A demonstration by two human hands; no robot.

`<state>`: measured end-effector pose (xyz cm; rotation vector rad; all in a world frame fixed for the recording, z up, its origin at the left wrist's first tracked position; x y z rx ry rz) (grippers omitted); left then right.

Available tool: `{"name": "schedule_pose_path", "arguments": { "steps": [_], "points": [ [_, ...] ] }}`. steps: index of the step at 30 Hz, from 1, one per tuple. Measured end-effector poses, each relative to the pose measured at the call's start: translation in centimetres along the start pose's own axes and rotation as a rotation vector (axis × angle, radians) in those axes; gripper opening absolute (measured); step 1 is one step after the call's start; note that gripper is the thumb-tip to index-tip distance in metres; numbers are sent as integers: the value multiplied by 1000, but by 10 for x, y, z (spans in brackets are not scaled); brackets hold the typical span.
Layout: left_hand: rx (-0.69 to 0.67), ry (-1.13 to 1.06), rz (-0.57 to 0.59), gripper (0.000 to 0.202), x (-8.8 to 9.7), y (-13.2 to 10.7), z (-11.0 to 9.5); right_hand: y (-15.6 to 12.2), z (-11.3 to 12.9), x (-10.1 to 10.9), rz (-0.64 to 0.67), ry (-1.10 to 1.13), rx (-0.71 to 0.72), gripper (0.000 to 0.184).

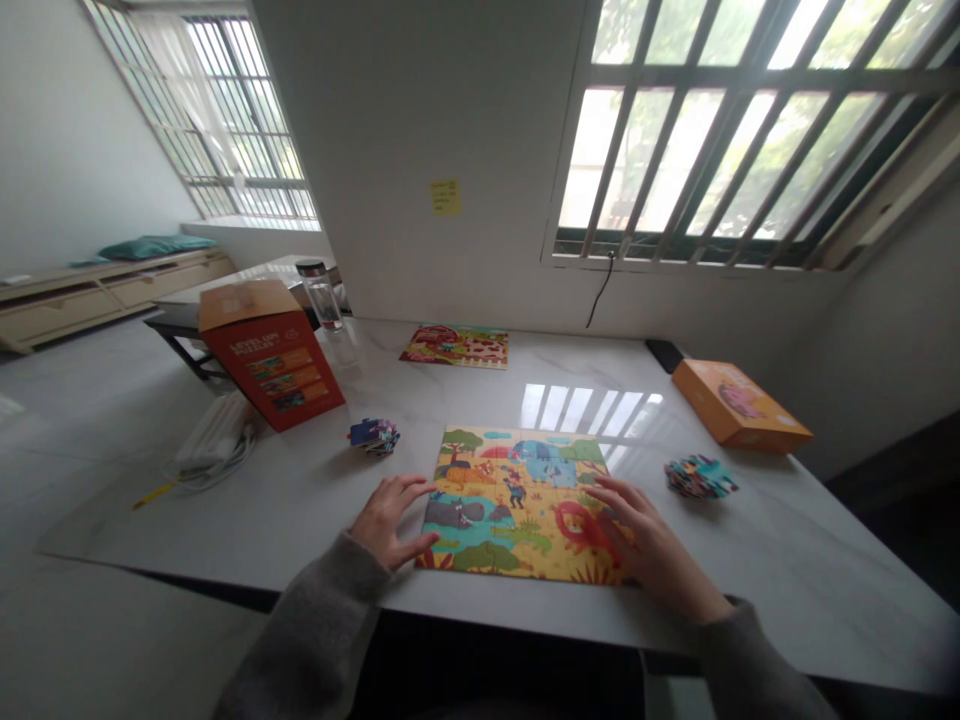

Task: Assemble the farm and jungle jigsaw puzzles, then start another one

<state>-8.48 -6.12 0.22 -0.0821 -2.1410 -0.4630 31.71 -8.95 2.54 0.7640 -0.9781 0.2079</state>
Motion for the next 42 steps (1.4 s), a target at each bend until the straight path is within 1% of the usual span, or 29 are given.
{"name": "schedule_pose_path", "arguments": {
  "steps": [2, 4, 6, 8, 10, 14, 20, 25, 29, 34, 39, 42],
  "points": [
    [13, 46, 48, 67, 2, -6, 1, -23, -7, 1, 36, -54, -61, 40],
    [27, 114, 102, 80, 1, -9, -2, -37, -5, -1, 103, -104, -69, 46],
    [50, 199, 154, 87, -1, -9, -7, -42, 1, -3, 170, -140, -72, 53],
    [75, 265, 191, 89, -3, -8, -11, -42, 5, -3, 221, -155, -86, 57],
    [80, 291, 207, 89, -4, -8, -13, -39, 8, -2, 251, -158, -98, 61],
    [55, 276, 200, 85, -4, -8, -13, -36, 8, -1, 290, -166, -108, 67],
    [54, 248, 236, 82, -5, -7, -10, -36, 8, -2, 305, -163, -119, 63],
    [23, 227, 206, 69, -8, -6, -7, -37, 7, -5, 312, -148, -125, 59],
    [17, 219, 186, 62, -13, -8, -4, -38, 11, -10, 311, -158, -111, 57],
    [28, 223, 174, 59, -17, -8, 0, -30, 22, -15, 314, -162, -40, 58],
    [7, 219, 144, 60, -23, -6, 7, -15, 30, -16, 343, -168, -23, 63],
    [1, 224, 121, 60, -25, -7, 9, -12, 31, -16, 351, -172, -26, 64]
  ]
}}
Point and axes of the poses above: each hand's wrist, its own y-axis towards the middle knuckle, its own x-axis out of the back of the hand, z = x × y, the point moved 4 cm from there along y, towards the middle knuckle, and after that the axes turned 14 degrees about x, right-handed, at the moved point
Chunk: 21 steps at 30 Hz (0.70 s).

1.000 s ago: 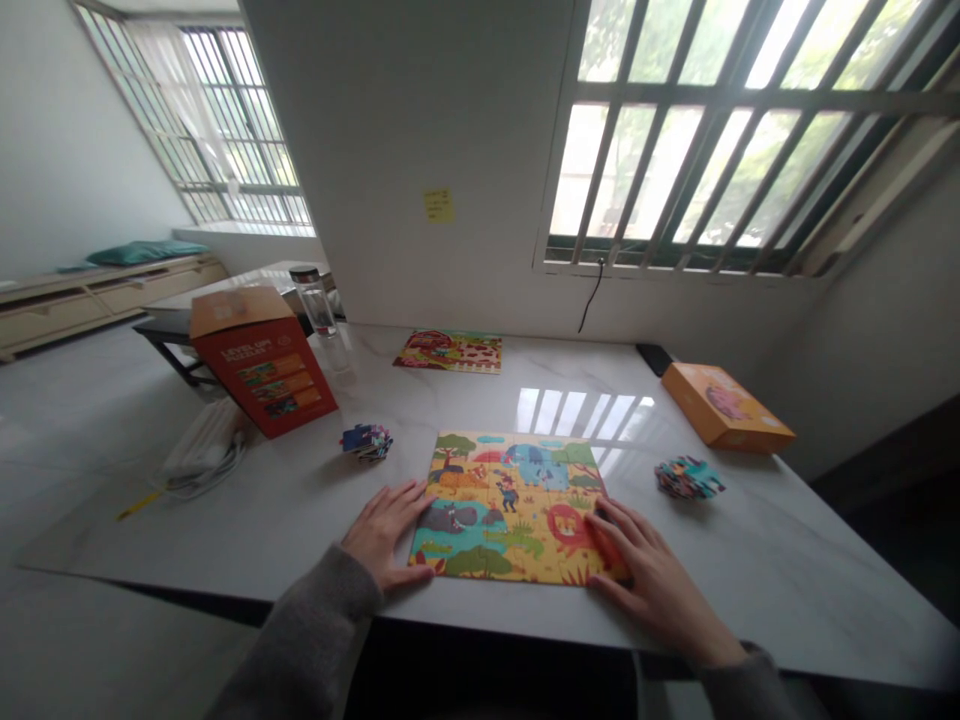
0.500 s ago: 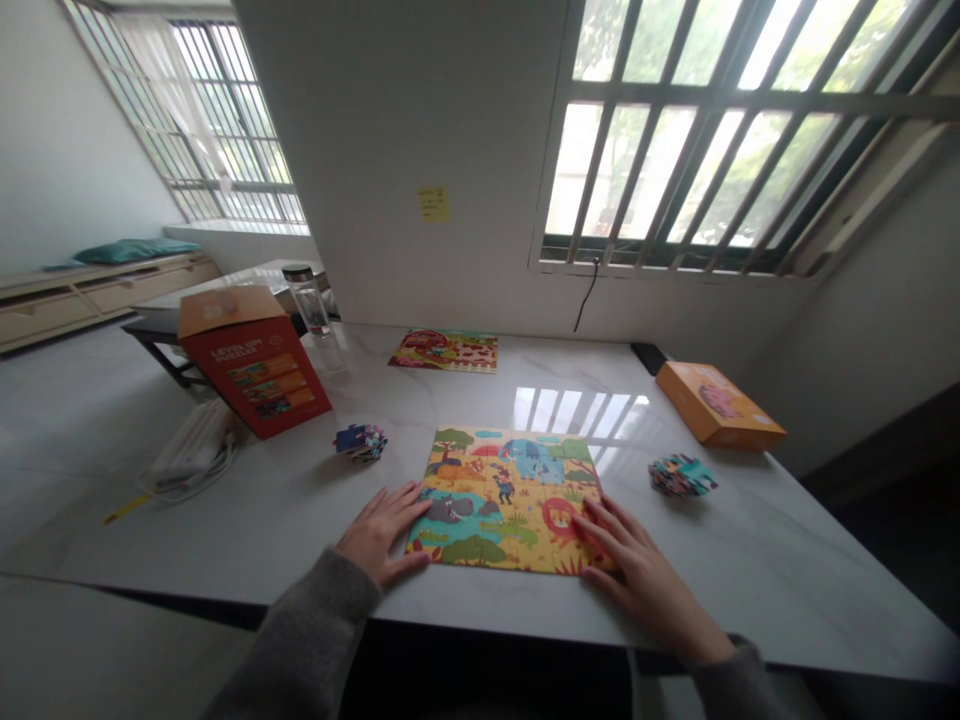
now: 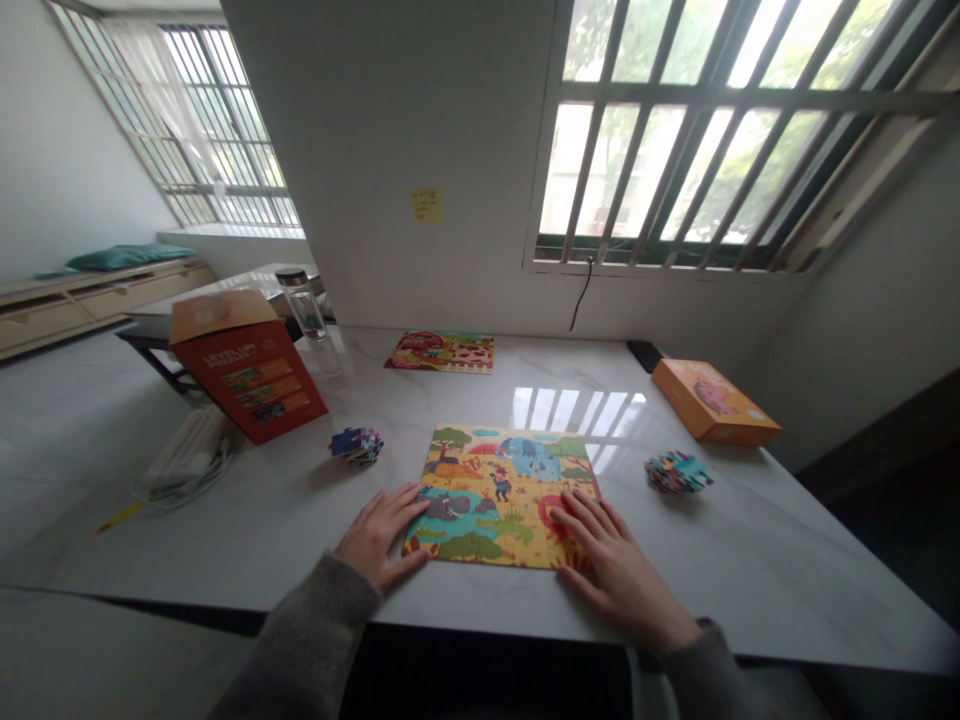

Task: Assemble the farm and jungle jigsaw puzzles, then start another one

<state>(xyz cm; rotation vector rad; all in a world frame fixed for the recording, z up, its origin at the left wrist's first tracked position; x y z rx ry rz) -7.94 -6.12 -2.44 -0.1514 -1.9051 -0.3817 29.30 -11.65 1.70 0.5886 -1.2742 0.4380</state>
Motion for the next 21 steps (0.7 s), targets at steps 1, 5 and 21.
{"name": "schedule_pose_path", "arguments": {
  "steps": [1, 5, 21],
  "points": [
    [-1, 4, -5, 59, 0, 0, 0, 0, 0, 0, -2, 0, -1, 64],
    [-6, 28, -10, 59, -1, -1, -1, 0, 0, 0, -18, -2, 4, 64],
    [46, 110, 9, 52, 3, 0, -20, 6, 20, -4, -19, -97, 3, 48]
  ]
}}
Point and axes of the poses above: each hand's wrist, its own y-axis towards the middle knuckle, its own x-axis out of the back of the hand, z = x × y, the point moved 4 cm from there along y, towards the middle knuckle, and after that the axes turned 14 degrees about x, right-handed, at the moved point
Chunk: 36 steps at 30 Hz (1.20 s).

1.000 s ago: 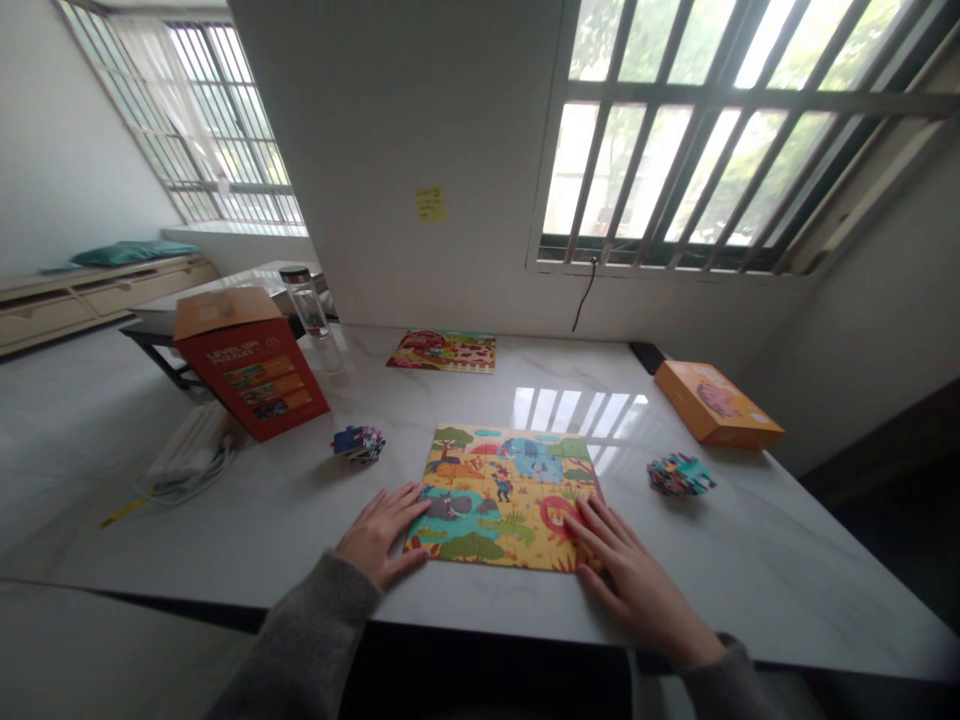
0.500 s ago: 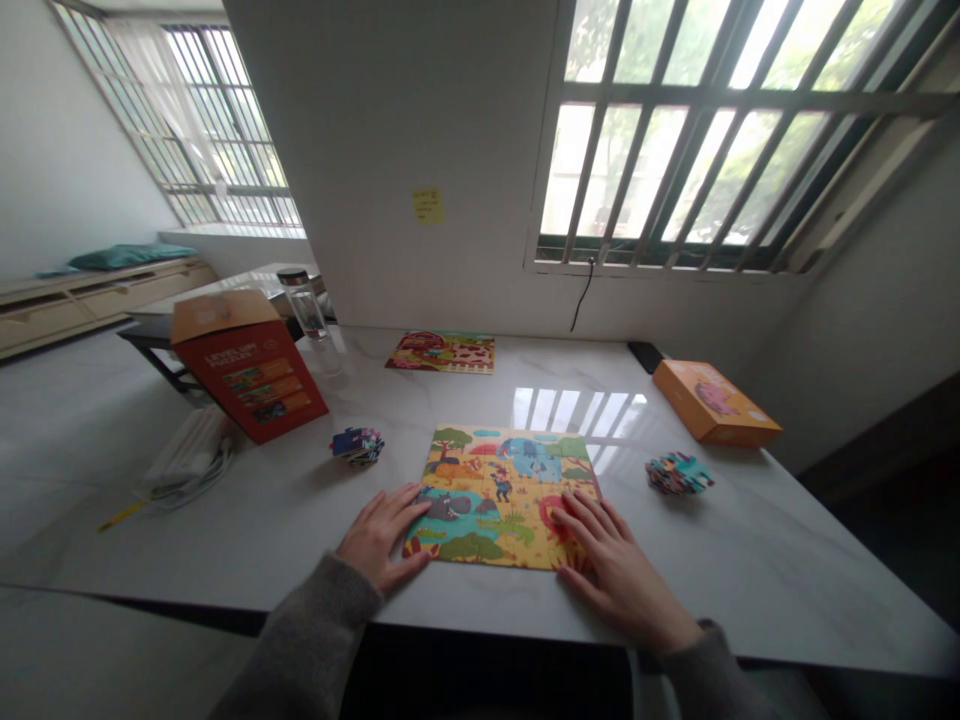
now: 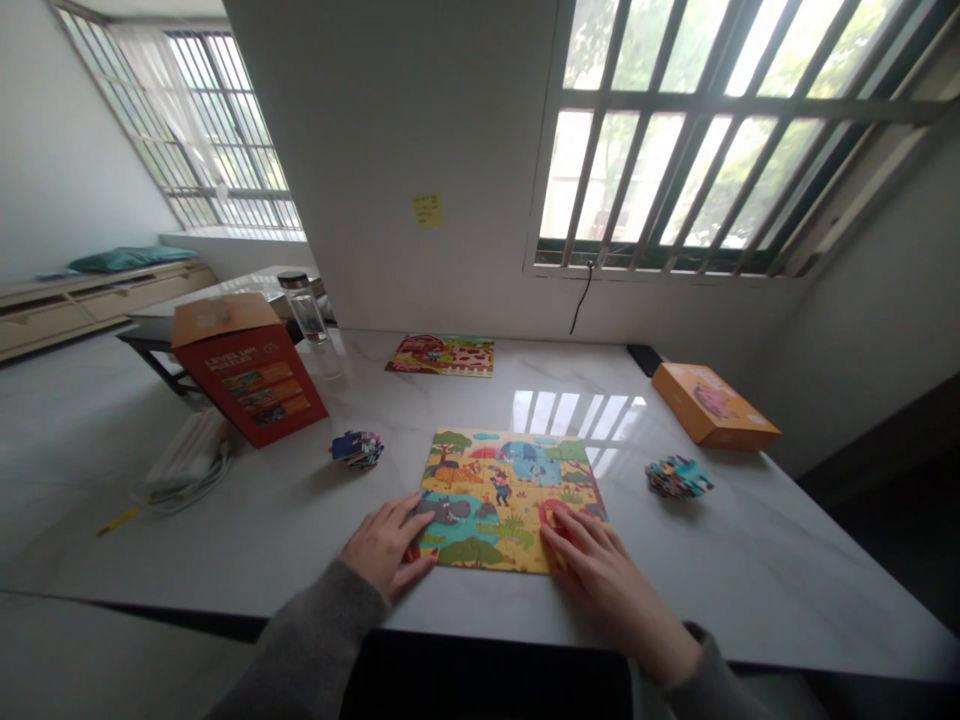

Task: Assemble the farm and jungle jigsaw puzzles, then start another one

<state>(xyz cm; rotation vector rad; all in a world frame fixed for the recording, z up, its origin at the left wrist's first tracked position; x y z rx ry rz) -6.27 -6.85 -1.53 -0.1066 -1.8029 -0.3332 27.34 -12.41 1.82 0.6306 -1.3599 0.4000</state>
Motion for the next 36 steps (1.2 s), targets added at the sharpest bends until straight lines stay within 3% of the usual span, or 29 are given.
{"name": "schedule_pose_path", "arguments": {
  "steps": [6, 13, 25, 29, 33, 36],
  "points": [
    [-13, 114, 69, 39, -10, 3, -21, 5, 24, -9, 35, -166, 86, 59],
    [-15, 176, 38, 37, -30, 17, -21, 10, 28, -14, 20, -243, 61, 56],
    [-14, 78, 83, 38, -33, 104, -51, 55, -36, 5, 100, -221, -27, 51],
    [59, 71, 130, 39, -34, 132, -62, 66, -53, 8, 128, -210, -82, 50],
    [13, -19, 114, 33, -27, 147, -67, 74, -67, 11, 149, -180, -111, 50],
    [-60, -109, 48, 30, -28, 150, -57, 79, -76, 12, 157, -150, -110, 51]
  ]
}}
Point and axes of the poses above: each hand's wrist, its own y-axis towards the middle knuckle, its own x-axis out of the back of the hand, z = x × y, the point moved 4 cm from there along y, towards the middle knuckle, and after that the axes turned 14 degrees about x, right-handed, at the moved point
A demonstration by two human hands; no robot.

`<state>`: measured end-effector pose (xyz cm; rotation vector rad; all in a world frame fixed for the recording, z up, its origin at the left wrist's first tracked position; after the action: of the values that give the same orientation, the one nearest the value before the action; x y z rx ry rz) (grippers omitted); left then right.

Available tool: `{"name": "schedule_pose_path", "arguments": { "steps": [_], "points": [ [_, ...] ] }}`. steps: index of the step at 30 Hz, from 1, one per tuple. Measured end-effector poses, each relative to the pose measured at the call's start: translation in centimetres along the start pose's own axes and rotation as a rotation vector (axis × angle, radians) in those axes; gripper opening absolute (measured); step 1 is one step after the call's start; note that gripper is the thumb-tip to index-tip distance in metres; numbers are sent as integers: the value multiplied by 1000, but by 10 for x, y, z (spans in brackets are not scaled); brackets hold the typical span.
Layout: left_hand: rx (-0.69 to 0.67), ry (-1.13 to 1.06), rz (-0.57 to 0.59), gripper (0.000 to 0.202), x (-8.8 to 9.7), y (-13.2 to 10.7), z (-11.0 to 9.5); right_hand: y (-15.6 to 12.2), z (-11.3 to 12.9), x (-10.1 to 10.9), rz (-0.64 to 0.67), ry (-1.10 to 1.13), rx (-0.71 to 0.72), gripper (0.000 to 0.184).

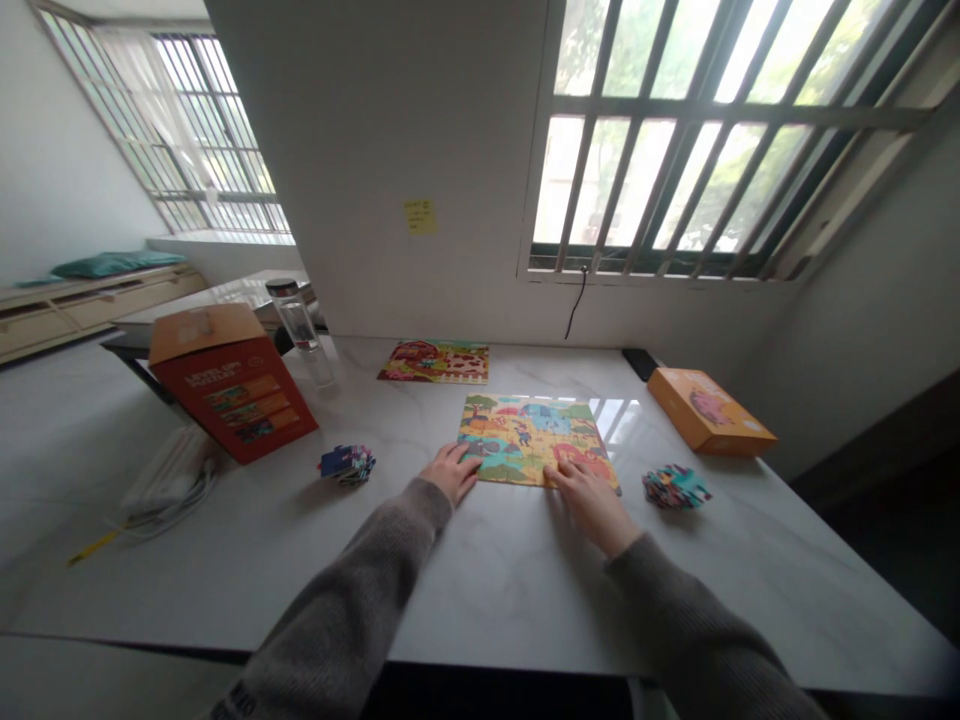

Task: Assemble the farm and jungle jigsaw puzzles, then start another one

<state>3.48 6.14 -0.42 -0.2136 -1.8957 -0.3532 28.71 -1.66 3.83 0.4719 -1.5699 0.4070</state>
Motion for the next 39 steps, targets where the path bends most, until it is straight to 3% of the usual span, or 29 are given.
{"name": "schedule_pose_path", "arguments": {
  "steps": [4, 8, 15, 22, 39],
  "points": [
    [-64, -85, -28, 30, -3, -2, 20, 2, -5, -4, -21, -13, -14, 51],
    [-8, -52, -75, 32, 4, -3, 27, 1, -2, -9, -66, -43, -33, 45],
    [105, 34, -37, 28, 21, -8, 17, -7, 11, -9, -135, -36, -82, 40],
    [140, -52, -35, 20, 21, -7, -2, -17, 33, -8, -139, -46, -118, 46],
    [139, -2, -82, 14, 9, 26, -34, -11, 5, -15, -38, -35, -290, 53]
  ]
}}
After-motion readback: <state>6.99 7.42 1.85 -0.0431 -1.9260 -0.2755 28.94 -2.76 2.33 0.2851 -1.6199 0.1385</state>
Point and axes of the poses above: each hand's wrist, its own y-axis towards the middle knuckle, its own x-axis out of the back of the hand, z = x × y, the point moved 4 cm from there along y, towards the middle knuckle, and after that the axes turned 14 degrees about x, right-handed, at the moved point
